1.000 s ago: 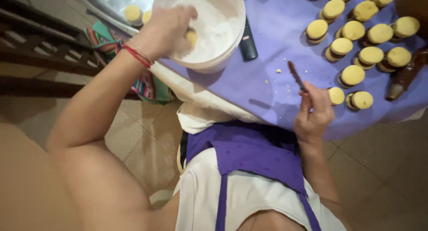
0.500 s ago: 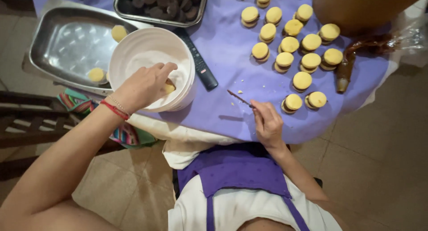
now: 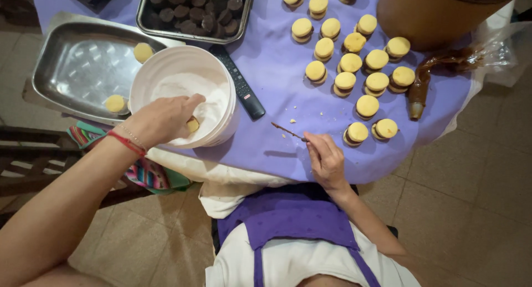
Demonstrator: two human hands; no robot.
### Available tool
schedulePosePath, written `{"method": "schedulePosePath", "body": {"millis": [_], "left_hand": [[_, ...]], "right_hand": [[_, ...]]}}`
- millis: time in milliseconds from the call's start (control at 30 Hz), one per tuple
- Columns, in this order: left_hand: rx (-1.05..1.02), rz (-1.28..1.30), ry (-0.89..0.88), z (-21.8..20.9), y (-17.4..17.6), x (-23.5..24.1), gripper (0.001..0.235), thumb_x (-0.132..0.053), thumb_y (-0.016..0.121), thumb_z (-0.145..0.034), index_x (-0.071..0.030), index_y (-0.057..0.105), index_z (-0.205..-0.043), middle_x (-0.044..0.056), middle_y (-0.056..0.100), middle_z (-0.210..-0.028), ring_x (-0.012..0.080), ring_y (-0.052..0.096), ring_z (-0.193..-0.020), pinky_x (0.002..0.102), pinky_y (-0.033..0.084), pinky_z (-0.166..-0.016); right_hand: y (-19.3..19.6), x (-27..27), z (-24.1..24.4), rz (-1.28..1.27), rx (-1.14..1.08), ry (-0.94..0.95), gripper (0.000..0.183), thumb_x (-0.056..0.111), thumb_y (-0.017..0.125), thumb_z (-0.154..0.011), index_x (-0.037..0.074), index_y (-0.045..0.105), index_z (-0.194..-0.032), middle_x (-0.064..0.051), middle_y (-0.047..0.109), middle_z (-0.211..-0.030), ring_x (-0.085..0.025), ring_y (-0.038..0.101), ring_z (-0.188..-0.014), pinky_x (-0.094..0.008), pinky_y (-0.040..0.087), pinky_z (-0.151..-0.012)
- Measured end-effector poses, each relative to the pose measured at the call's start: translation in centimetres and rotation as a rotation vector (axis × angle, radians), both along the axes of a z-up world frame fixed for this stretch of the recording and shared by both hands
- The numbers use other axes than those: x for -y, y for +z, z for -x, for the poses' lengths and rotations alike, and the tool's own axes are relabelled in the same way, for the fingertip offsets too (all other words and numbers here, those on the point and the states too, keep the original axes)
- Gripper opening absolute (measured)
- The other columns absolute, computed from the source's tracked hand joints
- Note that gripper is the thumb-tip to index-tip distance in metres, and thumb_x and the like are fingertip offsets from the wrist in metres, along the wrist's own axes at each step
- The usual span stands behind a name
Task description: Assembling alfajores by spreading filling on cookies and coating them in shredded coconut.
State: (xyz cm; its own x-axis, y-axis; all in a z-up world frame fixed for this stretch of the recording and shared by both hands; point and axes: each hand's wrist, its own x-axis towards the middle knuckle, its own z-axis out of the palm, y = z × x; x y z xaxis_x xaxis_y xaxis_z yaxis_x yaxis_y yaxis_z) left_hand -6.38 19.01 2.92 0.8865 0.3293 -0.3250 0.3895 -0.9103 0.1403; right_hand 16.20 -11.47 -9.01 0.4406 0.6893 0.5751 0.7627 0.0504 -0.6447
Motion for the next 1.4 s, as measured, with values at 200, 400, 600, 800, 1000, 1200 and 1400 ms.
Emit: {"method": "schedulePosePath", "body": {"millis": [200,400,600,800,1000,1200,1400], "left_hand": [[0.053,0.038,0.087,0.8,0.1,0.3,0.055,-0.009,0.065,-0.084,-0.007,0.051,-0.137,0.024,0.068,-0.108,0.0421,0.069,-0.091,0.050,0.055,-0.079],[0.369,0.065,-0.097,-1.1,0.1,0.4,0.057,-0.006,0.067,-0.084,-0.003,0.049,-0.138,0.022,0.072,-0.092,0.0425,0.068,-0.086,0.052,0.054,-0.075],[0.392,0.122,-0.084,-1.5,0.8,0.8,0.066,-0.004,0.065,-0.077,-0.004,0.048,-0.140,0.021,0.074,-0.092,0.0415,0.069,-0.085,0.051,0.054,-0.075],[-0.115,-0.345,-0.044,-0.4,1.1,1.0,0.047,-0.010,0.054,-0.097,-0.009,0.047,-0.143,0.010,0.074,-0.086,0.0302,0.073,-0.081,0.047,0.054,-0.071],[-0.044,-0.273,-0.115,-1.0,-1.0,-0.7,0.058,-0.011,0.055,-0.094,-0.010,0.045,-0.151,0.013,0.073,-0.082,0.0304,0.072,-0.080,0.045,0.054,-0.070],[0.118,-0.159,-0.039,1.3,-2.3,-1.4,0.055,-0.030,0.065,-0.091,-0.010,0.053,-0.141,0.018,0.073,-0.095,0.0367,0.070,-0.085,0.051,0.054,-0.070],[0.275,-0.055,-0.090,1.0,-1.6,-1.4,0.060,-0.012,0.069,-0.090,0.002,0.050,-0.146,0.023,0.070,-0.090,0.0419,0.068,-0.086,0.052,0.053,-0.075]], "right_hand": [[0.1,-0.2,0.0,0.001,0.016,0.019,0.022,0.000,0.068,-0.097,0.003,0.069,-0.120,-0.014,0.068,-0.095,-0.028,0.067,-0.077,-0.038,0.053,-0.067],[0.1,0.0,0.1,0.021,0.011,0.009,0.021,0.000,0.068,-0.097,0.002,0.069,-0.118,-0.014,0.067,-0.092,-0.028,0.065,-0.074,-0.038,0.051,-0.066],[0.3,-0.2,0.2,0.016,0.004,0.005,0.020,0.001,0.068,-0.098,0.003,0.069,-0.117,-0.014,0.067,-0.092,-0.028,0.065,-0.074,-0.039,0.052,-0.065],[0.4,0.1,0.1,0.031,0.002,0.023,0.019,0.001,0.068,-0.098,0.002,0.069,-0.117,-0.014,0.067,-0.094,-0.029,0.067,-0.076,-0.039,0.052,-0.066],[0.4,-0.1,-0.4,-0.004,-0.021,0.049,0.020,0.001,0.068,-0.098,0.003,0.069,-0.118,-0.015,0.068,-0.097,-0.029,0.067,-0.077,-0.038,0.053,-0.067],[-1.4,0.7,-0.5,0.062,0.004,0.117,0.020,0.000,0.067,-0.100,0.004,0.069,-0.119,-0.015,0.068,-0.097,-0.034,0.066,-0.082,-0.042,0.052,-0.072],[-1.5,0.2,0.0,0.069,0.022,0.065,0.017,0.000,0.066,-0.106,0.002,0.070,-0.123,-0.015,0.064,-0.094,-0.029,0.060,-0.076,-0.040,0.048,-0.069]]}}
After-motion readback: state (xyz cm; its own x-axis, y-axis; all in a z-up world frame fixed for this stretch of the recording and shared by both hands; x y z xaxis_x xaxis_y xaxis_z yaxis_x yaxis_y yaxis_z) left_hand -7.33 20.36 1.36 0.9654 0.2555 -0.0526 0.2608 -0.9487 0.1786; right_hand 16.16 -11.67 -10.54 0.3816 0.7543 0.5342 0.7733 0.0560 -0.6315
